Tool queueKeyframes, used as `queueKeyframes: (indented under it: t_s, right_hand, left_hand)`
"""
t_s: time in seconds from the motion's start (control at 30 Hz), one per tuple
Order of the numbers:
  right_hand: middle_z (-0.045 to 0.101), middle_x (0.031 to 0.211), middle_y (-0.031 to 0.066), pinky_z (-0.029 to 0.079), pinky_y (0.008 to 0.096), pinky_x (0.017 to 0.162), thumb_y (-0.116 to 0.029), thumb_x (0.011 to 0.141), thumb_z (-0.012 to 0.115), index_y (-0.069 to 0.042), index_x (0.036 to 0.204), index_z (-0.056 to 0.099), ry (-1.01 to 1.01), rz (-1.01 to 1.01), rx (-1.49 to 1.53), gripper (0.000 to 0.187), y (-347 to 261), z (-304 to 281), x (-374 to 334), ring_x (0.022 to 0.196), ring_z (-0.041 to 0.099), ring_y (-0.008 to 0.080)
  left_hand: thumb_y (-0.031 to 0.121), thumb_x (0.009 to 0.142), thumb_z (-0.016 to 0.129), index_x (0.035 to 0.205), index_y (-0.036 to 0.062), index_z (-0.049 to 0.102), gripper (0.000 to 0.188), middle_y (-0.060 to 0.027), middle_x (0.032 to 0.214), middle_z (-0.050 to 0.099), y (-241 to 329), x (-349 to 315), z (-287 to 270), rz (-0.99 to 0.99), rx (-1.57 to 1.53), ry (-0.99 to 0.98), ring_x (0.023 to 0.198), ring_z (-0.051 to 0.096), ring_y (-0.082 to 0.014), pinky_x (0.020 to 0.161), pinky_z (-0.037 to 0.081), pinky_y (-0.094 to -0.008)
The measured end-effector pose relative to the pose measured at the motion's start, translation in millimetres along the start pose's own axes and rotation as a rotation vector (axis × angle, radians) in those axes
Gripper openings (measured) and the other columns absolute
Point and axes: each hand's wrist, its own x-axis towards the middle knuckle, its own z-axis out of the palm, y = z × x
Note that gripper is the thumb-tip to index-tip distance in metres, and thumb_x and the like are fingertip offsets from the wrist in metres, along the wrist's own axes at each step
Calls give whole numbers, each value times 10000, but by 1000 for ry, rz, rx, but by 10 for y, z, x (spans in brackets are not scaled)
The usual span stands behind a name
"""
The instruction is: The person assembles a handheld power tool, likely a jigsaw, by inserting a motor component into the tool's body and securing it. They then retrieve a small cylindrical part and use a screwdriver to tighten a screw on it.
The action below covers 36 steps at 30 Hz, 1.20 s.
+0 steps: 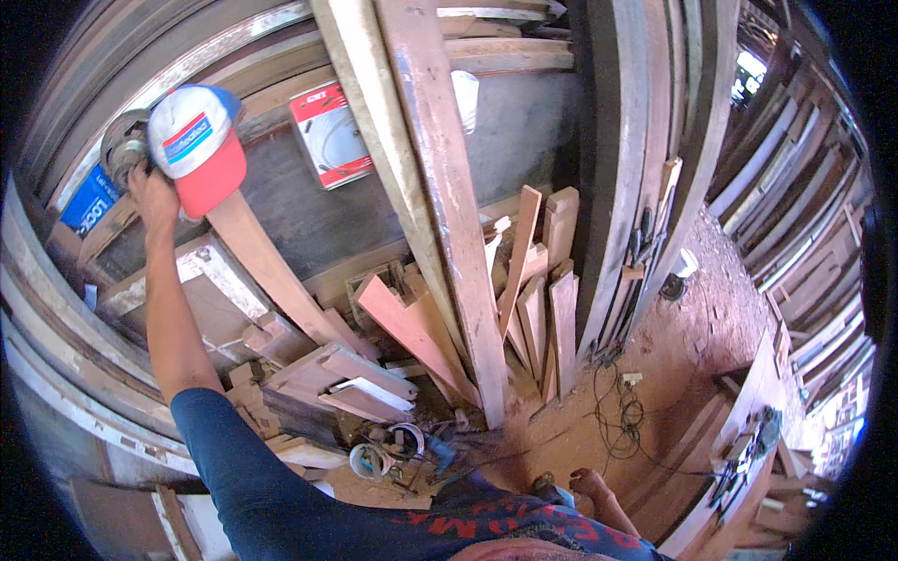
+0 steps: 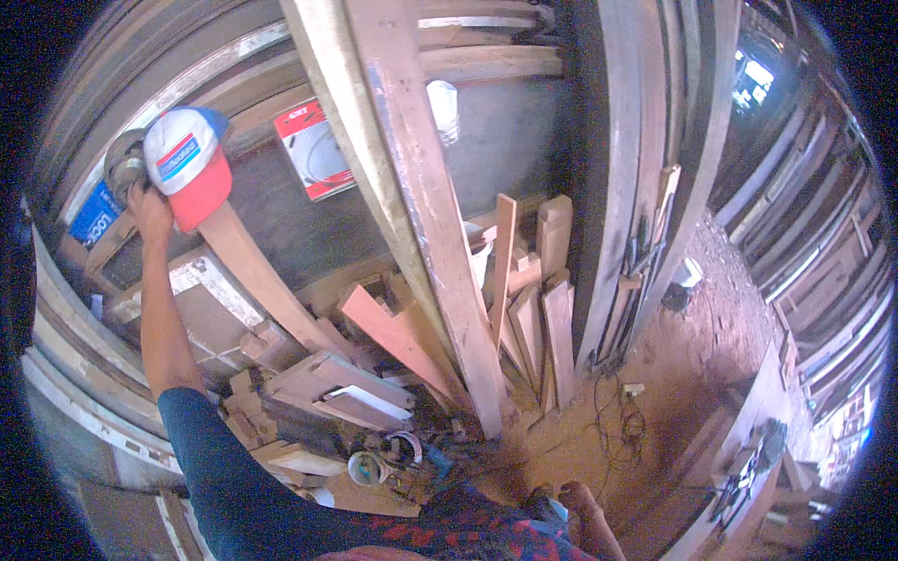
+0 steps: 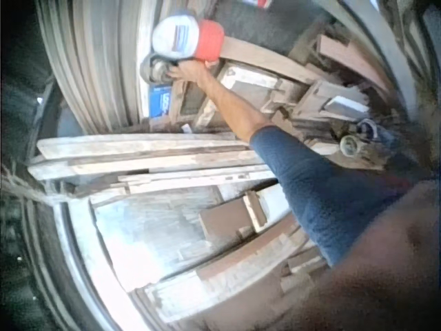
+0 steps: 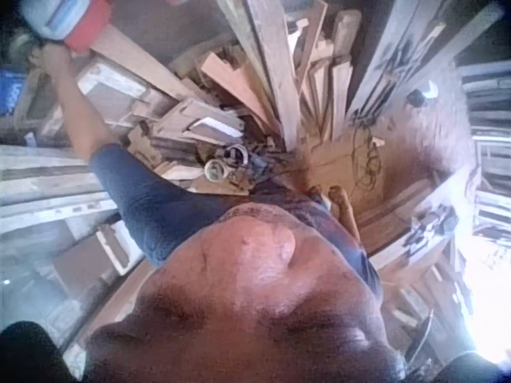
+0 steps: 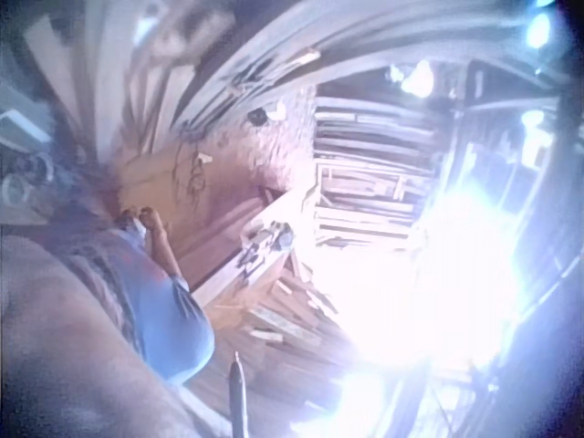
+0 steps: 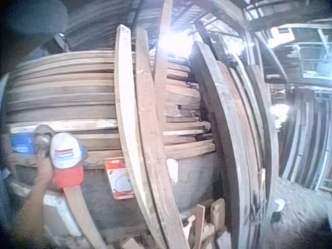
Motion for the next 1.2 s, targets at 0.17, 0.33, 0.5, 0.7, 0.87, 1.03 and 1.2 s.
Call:
queueKeyframes:
  t_s: [0.17, 0.33, 0.5, 0.7, 0.87, 1.03, 1.2]
  right_hand:
    - [839, 952, 132, 654, 412, 824, -311, 900, 733, -101, 1234, 808, 27, -361, -355, 401, 656, 120, 367, 890, 817, 262]
    - [833, 931, 142, 654, 395, 837, -332, 890, 720, -106, 1246, 803, 56, -57, -177, 429, 267, 49, 82, 884, 815, 247]
    - [831, 988, 120, 648, 400, 865, -280, 933, 693, -94, 1232, 798, 32, -28, -151, 367, 215, 50, 91, 898, 803, 235]
    - [825, 1129, 93, 649, 354, 832, -206, 954, 722, -25, 1205, 776, -162, -766, -942, 314, 776, 109, 291, 948, 793, 195]
    - [834, 1007, 154, 622, 328, 679, -185, 944, 758, 24, 1318, 710, -165, -89, 137, 431, 482, 118, 150, 793, 784, 187]
    - [835, 954, 160, 609, 349, 629, -175, 909, 777, 33, 1313, 709, -114, -254, 84, 460, 710, -69, 256, 745, 778, 214]
    - [830, 953, 173, 607, 361, 629, -175, 918, 787, 47, 1328, 696, -136, -166, 11, 475, 892, 3, 423, 764, 781, 228]
  left_hand:
    - [175, 1013, 651, 1246, -27, 760, 327, -253, 1508, 578, -331, -55, 437, 80, -119, 159, 1446, 481, -459, 1225, 382, -544]
    - [122, 990, 663, 1173, -65, 759, 279, -266, 1443, 600, -287, 38, 362, 74, -148, 173, 1367, 530, -454, 1174, 419, -536]
    - [133, 997, 652, 1079, -49, 778, 235, -310, 1261, 678, -286, 43, 267, 71, -105, 287, 1227, 615, -467, 1090, 474, -538]
    - [187, 1003, 666, 1023, -14, 808, 247, -274, 1168, 742, -222, 138, 210, 8, -86, 364, 1143, 660, -448, 1011, 499, -573]
    - [226, 1047, 669, 1109, -35, 753, 281, -271, 1228, 679, -130, 73, 32, -76, -138, 419, 1181, 614, -465, 1046, 472, -565]
    - [230, 1052, 663, 1093, -31, 743, 277, -279, 1189, 672, -260, 171, -47, -67, -165, 477, 1166, 614, -483, 1027, 480, -578]
    - [238, 1043, 669, 1107, -13, 753, 272, -282, 1181, 695, -597, 202, -198, -136, -122, 478, 1161, 625, -463, 1023, 476, -580]
